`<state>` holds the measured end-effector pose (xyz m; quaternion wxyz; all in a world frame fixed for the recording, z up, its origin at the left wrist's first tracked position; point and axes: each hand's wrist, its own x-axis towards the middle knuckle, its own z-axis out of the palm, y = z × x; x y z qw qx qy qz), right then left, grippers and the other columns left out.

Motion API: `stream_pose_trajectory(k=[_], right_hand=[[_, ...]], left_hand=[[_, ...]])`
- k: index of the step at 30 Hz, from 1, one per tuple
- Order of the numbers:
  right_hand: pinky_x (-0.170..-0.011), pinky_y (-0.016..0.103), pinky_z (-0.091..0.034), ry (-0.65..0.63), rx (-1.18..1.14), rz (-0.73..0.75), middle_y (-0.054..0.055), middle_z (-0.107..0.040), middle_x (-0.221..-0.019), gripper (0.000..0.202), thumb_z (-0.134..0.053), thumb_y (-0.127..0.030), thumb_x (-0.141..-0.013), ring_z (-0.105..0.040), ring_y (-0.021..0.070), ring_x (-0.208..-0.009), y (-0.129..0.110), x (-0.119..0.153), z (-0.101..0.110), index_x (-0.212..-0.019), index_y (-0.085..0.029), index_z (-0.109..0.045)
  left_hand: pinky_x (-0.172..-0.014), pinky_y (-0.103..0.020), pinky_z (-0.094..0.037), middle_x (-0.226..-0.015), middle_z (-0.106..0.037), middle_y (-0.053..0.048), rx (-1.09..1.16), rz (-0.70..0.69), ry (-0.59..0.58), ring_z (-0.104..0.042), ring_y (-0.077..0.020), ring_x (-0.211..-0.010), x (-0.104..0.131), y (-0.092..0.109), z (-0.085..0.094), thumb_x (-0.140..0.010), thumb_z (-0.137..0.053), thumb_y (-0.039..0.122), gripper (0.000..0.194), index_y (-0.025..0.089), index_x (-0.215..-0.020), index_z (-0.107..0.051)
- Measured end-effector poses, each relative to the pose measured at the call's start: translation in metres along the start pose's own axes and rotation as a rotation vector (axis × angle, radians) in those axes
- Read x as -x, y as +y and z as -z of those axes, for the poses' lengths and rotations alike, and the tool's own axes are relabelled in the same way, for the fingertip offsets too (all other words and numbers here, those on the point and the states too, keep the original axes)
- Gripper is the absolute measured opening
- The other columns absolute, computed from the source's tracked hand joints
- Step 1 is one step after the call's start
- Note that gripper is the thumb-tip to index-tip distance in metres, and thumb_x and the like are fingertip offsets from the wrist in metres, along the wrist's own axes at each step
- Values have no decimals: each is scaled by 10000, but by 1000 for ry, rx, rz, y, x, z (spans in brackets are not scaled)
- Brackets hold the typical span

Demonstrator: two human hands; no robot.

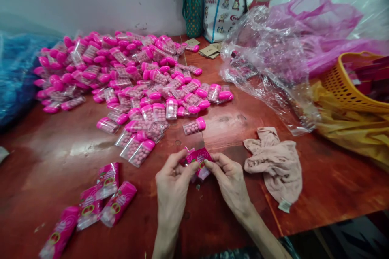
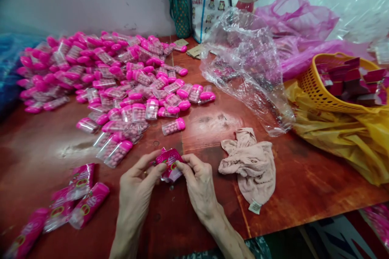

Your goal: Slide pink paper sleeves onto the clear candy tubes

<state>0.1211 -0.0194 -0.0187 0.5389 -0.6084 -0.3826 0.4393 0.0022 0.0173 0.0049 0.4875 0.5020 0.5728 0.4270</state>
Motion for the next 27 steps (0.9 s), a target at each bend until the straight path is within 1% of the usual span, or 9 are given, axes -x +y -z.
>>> stream_pose_trajectory(k=[1, 2, 8, 13, 16, 19, 21, 23, 27], right_hand=[[-564, 210, -414, -18, 11, 11, 0, -621, -653, 190, -509, -283, -867, -542, 126, -587, 0, 1, 0, -804, -155, -634], [-555, 207, -407, -31, 24, 24, -4, -613, -643, 197, -503, -283, -871, -536, 123, -578, 0, 2, -1, -801, -158, -638], [-520, 210, -336, -59, 117, 106, -26, -508, -535, 295, -446, -268, -900, -481, 104, -510, -1, 9, -6, -657, -162, -574], [-512, 234, -290, -59, 179, 133, -30, -424, -529, 360, -408, -279, -906, -408, 105, -495, -6, 12, -7, -570, -172, -479], [-539, 232, -322, -93, 146, 106, -11, -492, -626, 268, -494, -339, -856, -461, 125, -576, -10, 10, -5, -660, -165, -552], [-581, 223, -363, -76, 124, 21, -6, -555, -674, 153, -630, -304, -769, -504, 134, -632, -12, 8, -6, -723, -161, -604], [-560, 210, -356, -65, 143, 7, -22, -528, -605, 180, -611, -246, -792, -481, 115, -585, -12, 9, -8, -636, -163, -580], [-521, 205, -330, -67, 187, 69, -32, -476, -556, 269, -549, -215, -836, -445, 103, -541, -12, 12, -12, -573, -167, -521], [-501, 222, -293, -5, 333, 241, -30, -416, -548, 326, -471, -197, -876, -412, 105, -526, -14, 18, -16, -553, -180, -429]], left_hand=[[-438, -171, -358, -597, -557, 26, 90, 86, -68, -418, -61, -476, -1, 0, -3, -673, -709, 266, 211, 160, -856, -711], [-435, -162, -353, -567, -548, 30, 165, 134, -96, -414, -54, -471, -2, -1, -5, -674, -708, 258, 165, 154, -801, -719], [-452, -144, -402, -532, -597, 34, 409, 175, -39, -494, -52, -476, 0, -4, -11, -636, -732, 169, 29, 161, -662, -724], [-465, -155, -459, -556, -673, -1, 525, 352, 35, -560, -74, -464, -1, -3, -10, -526, -790, 157, 115, 143, -610, -714], [-475, -178, -483, -555, -688, -28, 568, 428, 38, -584, -99, -472, -4, 0, -7, -467, -814, 160, 170, 128, -599, -711], [-412, -140, -429, -505, -662, -14, 578, 459, 37, -521, -59, -404, -6, 0, -4, -438, -823, 151, 193, 120, -590, -707], [-378, -116, -378, -478, -635, 5, 580, 464, 34, -450, -22, -366, -6, -1, -2, -436, -821, 140, 196, 115, -592, -704], [-364, -113, -352, -466, -616, 16, 587, 489, 25, -406, -9, -354, -5, -4, -1, -441, -819, 137, 202, 111, -602, -702], [-382, -135, -374, -494, -634, -3, 618, 527, 15, -443, -32, -378, -2, -6, -4, -467, -813, 154, 192, 112, -615, -698]])
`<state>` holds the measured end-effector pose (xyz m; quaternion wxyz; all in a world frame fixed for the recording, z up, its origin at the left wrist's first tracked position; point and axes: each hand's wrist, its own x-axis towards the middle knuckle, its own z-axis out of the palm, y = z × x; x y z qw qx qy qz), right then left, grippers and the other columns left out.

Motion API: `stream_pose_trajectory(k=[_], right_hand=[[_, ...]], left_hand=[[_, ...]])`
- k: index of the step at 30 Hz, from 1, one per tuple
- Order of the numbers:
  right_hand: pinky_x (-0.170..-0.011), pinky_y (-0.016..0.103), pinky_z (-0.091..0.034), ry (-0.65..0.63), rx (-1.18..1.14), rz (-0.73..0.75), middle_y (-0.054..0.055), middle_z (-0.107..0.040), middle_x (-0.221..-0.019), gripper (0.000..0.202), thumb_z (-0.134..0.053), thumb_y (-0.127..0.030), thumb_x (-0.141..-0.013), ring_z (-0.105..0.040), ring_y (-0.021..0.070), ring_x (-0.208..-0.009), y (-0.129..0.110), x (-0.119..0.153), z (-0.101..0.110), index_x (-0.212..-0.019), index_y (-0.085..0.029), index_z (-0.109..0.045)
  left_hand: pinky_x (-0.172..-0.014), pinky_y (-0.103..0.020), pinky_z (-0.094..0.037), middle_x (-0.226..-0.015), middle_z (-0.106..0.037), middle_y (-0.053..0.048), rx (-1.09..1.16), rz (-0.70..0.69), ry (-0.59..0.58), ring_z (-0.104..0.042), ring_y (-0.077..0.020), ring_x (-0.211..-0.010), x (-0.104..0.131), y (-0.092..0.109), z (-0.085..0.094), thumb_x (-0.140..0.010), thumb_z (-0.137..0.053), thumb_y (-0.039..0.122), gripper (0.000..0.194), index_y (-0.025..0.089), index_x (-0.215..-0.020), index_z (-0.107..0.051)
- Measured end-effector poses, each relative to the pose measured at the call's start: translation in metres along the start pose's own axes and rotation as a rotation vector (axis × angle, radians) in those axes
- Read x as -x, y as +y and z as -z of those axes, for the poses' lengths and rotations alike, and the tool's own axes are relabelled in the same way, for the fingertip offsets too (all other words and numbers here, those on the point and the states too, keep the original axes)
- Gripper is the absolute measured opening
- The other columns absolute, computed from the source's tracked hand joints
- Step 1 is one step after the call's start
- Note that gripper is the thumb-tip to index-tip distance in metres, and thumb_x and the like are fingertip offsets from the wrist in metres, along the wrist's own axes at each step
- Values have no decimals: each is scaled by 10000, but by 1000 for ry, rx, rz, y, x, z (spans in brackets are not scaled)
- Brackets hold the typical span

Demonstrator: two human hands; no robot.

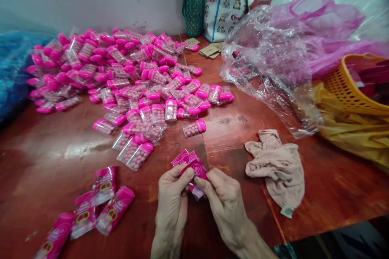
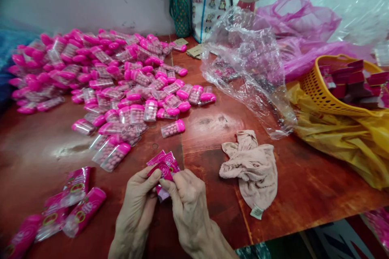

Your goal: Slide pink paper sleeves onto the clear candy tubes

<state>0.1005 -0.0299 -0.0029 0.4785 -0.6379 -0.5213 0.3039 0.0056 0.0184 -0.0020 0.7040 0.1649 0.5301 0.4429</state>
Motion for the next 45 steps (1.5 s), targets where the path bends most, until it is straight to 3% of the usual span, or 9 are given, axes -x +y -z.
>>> stream_pose_trajectory(k=[5, 12, 19, 24, 27, 30, 35, 41, 45], right_hand=[[-506, 223, -306, -33, -101, -57, -21, -443, -574, 311, -441, -231, -888, -415, 111, -544, -5, -2, 4, -586, -175, -487], [-491, 185, -358, -115, -353, -419, -47, -525, -518, 153, -666, -218, -721, -449, 91, -505, -10, -8, -3, -603, -146, -601], [-505, 196, -370, -197, -326, -281, -25, -542, -520, 346, -504, -286, -872, -494, 99, -501, -4, -12, 13, -557, -154, -557], [-582, 239, -399, -225, 22, -44, 33, -616, -674, 290, -426, -276, -920, -545, 148, -621, -5, -13, 20, -752, -156, -628], [-609, 278, -424, -226, 238, 58, 85, -625, -746, 304, -371, -282, -938, -546, 189, -682, -5, -13, 19, -956, -135, -637], [-590, 291, -438, -258, 340, 83, 100, -606, -750, 361, -319, -301, -949, -540, 203, -684, -4, -13, 20, -1021, -118, -621], [-643, 306, -454, -276, 348, 82, 90, -600, -793, 342, -310, -288, -951, -548, 206, -721, 0, -13, 24, -1035, -133, -603], [-654, 282, -442, -322, 196, 12, 56, -598, -807, 289, -351, -295, -942, -556, 188, -731, -1, -15, 29, -948, -187, -618], [-594, 243, -393, -396, 27, -32, 2, -567, -713, 302, -360, -302, -941, -521, 152, -655, 4, -15, 41, -785, -210, -603]], left_hand=[[-454, -170, -450, -540, -661, -17, 46, -31, -23, -540, -73, -450, 3, -1, -7, -490, -806, 177, 176, 118, -615, -696], [-376, -162, -409, -475, -618, 19, 43, -106, -16, -500, -65, -378, 5, 1, -6, -567, -762, 149, 132, 127, -547, -633], [-363, -137, -321, -445, -546, 40, -71, -184, -9, -417, -34, -374, 4, -5, -4, -595, -743, 173, 157, 115, -545, -606], [-391, -137, -354, -569, -627, 30, -139, -260, -18, -471, -46, -421, 5, -8, -5, -640, -728, 167, 159, 149, -767, -634], [-476, -158, -438, -762, -685, 6, -240, -437, 35, -561, -76, -537, 9, -8, -7, -663, -715, 153, 317, 206, -960, -619], [-610, -192, -481, -803, -652, 6, -384, -679, 61, -599, -116, -700, 11, -7, -6, -675, -699, 121, 199, 200, -853, -656], [-701, -235, -467, -786, -620, 1, -426, -761, -63, -584, -150, -813, 8, -2, 2, -701, -663, 74, 123, 189, -713, -622], [-698, -282, -435, -804, -616, -13, -596, -962, 0, -575, -165, -777, 13, 1, 3, -686, -670, 54, 142, 190, -684, -627], [-701, -310, -435, -780, -620, -26, -586, -877, -73, -581, -186, -752, 16, 6, 0, -700, -652, 97, 149, 187, -596, -594]])
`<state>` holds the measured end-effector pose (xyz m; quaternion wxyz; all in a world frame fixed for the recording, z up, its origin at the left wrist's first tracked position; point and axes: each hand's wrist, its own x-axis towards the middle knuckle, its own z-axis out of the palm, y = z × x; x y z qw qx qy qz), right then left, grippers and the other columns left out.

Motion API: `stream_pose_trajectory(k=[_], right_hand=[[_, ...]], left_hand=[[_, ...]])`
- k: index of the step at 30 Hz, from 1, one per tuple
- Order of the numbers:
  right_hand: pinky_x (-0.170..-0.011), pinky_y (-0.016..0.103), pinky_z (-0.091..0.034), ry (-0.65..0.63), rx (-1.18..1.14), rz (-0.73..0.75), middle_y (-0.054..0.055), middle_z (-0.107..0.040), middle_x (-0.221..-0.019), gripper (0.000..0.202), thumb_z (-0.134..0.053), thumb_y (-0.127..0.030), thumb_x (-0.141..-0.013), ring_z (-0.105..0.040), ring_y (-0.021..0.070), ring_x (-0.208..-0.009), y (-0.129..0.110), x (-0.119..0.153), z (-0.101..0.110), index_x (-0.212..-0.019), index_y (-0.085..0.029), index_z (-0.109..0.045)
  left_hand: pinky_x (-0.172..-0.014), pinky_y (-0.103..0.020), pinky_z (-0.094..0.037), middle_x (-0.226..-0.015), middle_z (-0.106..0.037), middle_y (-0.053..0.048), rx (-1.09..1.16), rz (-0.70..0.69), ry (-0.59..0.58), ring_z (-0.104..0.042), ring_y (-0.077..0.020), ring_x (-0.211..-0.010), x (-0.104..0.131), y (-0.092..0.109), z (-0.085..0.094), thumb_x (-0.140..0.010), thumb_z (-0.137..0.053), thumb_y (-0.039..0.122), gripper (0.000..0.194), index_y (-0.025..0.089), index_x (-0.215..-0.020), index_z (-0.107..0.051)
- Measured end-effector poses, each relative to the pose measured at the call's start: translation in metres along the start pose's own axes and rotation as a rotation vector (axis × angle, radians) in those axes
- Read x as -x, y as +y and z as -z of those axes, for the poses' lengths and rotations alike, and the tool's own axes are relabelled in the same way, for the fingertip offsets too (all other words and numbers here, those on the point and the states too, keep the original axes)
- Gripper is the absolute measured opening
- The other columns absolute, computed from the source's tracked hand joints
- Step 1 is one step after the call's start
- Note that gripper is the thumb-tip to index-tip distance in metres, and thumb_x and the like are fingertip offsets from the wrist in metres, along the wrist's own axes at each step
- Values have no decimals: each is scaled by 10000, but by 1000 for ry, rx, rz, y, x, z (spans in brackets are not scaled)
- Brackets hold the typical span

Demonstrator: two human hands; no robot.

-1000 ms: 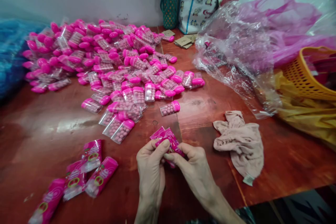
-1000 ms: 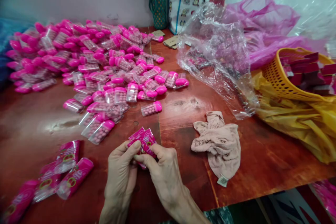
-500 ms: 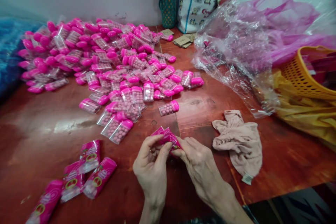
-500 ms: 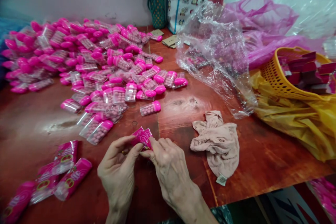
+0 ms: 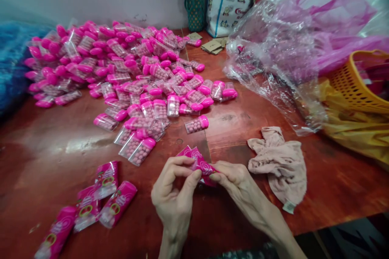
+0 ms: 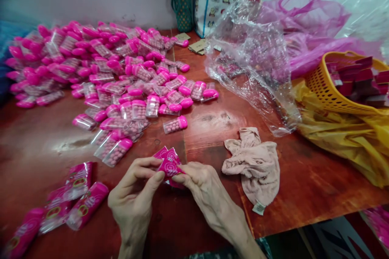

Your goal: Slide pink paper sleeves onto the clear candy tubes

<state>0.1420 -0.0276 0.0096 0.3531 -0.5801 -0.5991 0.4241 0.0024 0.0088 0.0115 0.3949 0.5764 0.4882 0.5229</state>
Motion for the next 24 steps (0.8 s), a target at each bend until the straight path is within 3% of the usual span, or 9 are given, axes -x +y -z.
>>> stream_pose_trajectory(k=[5, 8, 11, 14, 18, 24], right_hand=[[-557, 234, -334, -34, -39, -34, -24, -527, -655, 319, -392, -331, -928, -479, 134, -610, 7, 6, 6, -680, -199, -544], [-596, 233, -347, -59, -58, -41, -26, -554, -672, 285, -444, -328, -908, -489, 132, -627, 4, 6, 5, -688, -193, -565], [-576, 220, -367, -93, -232, -63, -31, -556, -610, 349, -446, -327, -908, -496, 118, -589, 0, 3, 6, -624, -179, -584], [-600, 225, -410, 10, -413, -103, -16, -609, -621, 337, -450, -338, -905, -554, 127, -609, 2, 1, 8, -694, -177, -658], [-609, 214, -428, 111, -504, -193, -26, -638, -673, 130, -610, -311, -814, -569, 117, -643, 3, 2, 3, -874, -227, -688], [-578, 205, -406, 86, -645, -217, -35, -601, -672, 198, -708, -275, -726, -510, 89, -602, -6, 3, -14, -913, -218, -682]], left_hand=[[-778, -339, -433, -913, -664, -79, 24, 26, -253, -600, -236, -860, -6, 0, 2, -696, -660, 150, 35, 183, -686, -661], [-797, -340, -436, -930, -681, -85, 81, 121, -307, -608, -236, -873, -6, -4, 4, -697, -667, 137, 70, 186, -732, -702], [-716, -315, -462, -807, -692, -62, 306, 285, -216, -615, -201, -757, -6, -8, 5, -732, -636, 154, 121, 187, -643, -711], [-612, -263, -466, -704, -675, -38, 504, 422, -65, -582, -154, -646, -8, -11, 5, -702, -671, 197, 78, 171, -649, -722], [-560, -209, -452, -616, -641, -6, 567, 540, 109, -546, -106, -583, -11, -12, 4, -628, -734, 209, 64, 150, -612, -713], [-528, -195, -445, -559, -600, 21, 583, 599, 277, -522, -85, -541, -11, -11, -1, -597, -758, 217, 98, 145, -582, -694]])
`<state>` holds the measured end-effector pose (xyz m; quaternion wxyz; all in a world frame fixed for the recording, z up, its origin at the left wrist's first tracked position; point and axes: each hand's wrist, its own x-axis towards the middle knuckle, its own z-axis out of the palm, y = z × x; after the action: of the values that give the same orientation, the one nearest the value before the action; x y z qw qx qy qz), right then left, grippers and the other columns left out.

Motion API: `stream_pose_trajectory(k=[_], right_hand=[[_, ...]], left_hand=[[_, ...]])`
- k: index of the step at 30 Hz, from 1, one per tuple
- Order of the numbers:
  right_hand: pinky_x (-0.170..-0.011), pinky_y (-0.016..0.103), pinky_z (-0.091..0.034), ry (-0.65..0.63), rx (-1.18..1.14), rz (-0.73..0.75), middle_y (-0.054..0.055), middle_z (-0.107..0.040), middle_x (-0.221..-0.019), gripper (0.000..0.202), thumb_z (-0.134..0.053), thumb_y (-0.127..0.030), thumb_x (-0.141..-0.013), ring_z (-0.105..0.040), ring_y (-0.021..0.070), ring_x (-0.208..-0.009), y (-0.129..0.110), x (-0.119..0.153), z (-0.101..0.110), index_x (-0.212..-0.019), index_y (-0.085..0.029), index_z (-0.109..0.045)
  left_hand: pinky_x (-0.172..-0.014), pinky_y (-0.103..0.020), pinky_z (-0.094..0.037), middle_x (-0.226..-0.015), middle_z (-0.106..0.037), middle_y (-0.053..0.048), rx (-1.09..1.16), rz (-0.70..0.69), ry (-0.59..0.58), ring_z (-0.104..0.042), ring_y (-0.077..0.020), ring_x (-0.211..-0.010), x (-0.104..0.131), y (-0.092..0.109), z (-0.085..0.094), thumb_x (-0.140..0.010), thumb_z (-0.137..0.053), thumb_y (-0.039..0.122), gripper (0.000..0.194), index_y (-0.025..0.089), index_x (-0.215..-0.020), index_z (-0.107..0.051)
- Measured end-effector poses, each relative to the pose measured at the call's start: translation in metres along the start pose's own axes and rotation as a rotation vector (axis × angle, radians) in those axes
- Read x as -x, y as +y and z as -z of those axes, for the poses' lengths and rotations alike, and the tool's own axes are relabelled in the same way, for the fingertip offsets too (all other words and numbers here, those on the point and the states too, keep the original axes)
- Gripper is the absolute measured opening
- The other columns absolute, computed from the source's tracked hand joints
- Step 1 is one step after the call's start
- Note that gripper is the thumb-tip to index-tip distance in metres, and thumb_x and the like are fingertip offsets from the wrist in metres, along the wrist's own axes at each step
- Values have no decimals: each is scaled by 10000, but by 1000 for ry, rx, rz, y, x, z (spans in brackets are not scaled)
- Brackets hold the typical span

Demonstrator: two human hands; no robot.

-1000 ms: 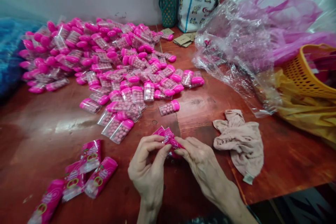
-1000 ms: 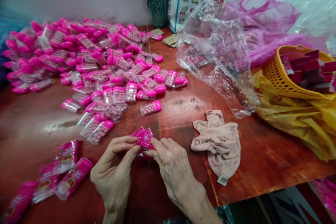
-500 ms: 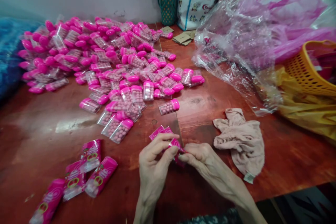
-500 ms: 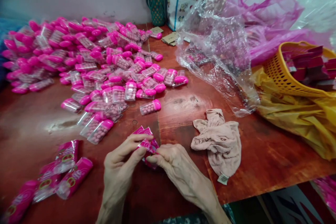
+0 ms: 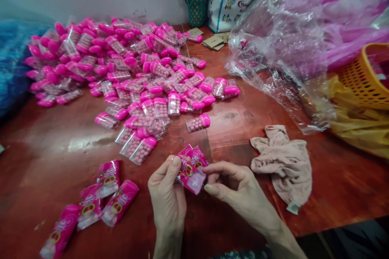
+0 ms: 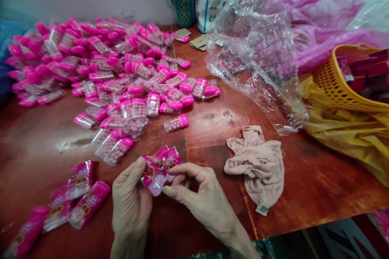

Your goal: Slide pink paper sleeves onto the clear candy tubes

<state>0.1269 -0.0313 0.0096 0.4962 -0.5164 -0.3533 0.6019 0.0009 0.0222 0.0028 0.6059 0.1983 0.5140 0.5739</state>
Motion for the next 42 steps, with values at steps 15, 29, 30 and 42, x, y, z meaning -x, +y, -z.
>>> stream_pose_trajectory(k=[15, 29, 30, 42], right_hand=[[-606, 198, -451, 25, 49, 26, -24, -628, -632, 92, -642, -232, -788, -573, 95, -604, 4, -2, -7, -848, -175, -680], [-687, 239, -469, 265, 269, 161, 8, -663, -785, 170, -602, -165, -793, -605, 148, -748, 5, -4, -10, -945, -178, -676], [-710, 238, -466, 286, 274, 207, 6, -660, -822, 200, -590, -137, -796, -604, 147, -782, 6, -4, -9, -971, -194, -670], [-604, 202, -457, 199, 124, 153, -18, -632, -707, 112, -623, -132, -779, -574, 108, -649, 3, -4, -1, -840, -197, -691]], left_hand=[[-528, -163, -455, -571, -630, 20, 79, 3, 39, -535, -64, -534, 1, -2, 0, -609, -751, 186, 103, 124, -580, -674], [-703, -242, -464, -684, -678, -11, -135, -14, -208, -579, -125, -667, 4, -6, 3, -694, -699, 225, 71, 163, -703, -732], [-767, -270, -453, -737, -688, -25, -188, -35, -263, -593, -150, -739, 5, -6, 3, -725, -670, 223, 94, 171, -764, -738], [-741, -269, -448, -742, -629, -33, -115, -172, -356, -555, -159, -764, 5, -2, 6, -769, -613, 214, 127, 149, -739, -718]])
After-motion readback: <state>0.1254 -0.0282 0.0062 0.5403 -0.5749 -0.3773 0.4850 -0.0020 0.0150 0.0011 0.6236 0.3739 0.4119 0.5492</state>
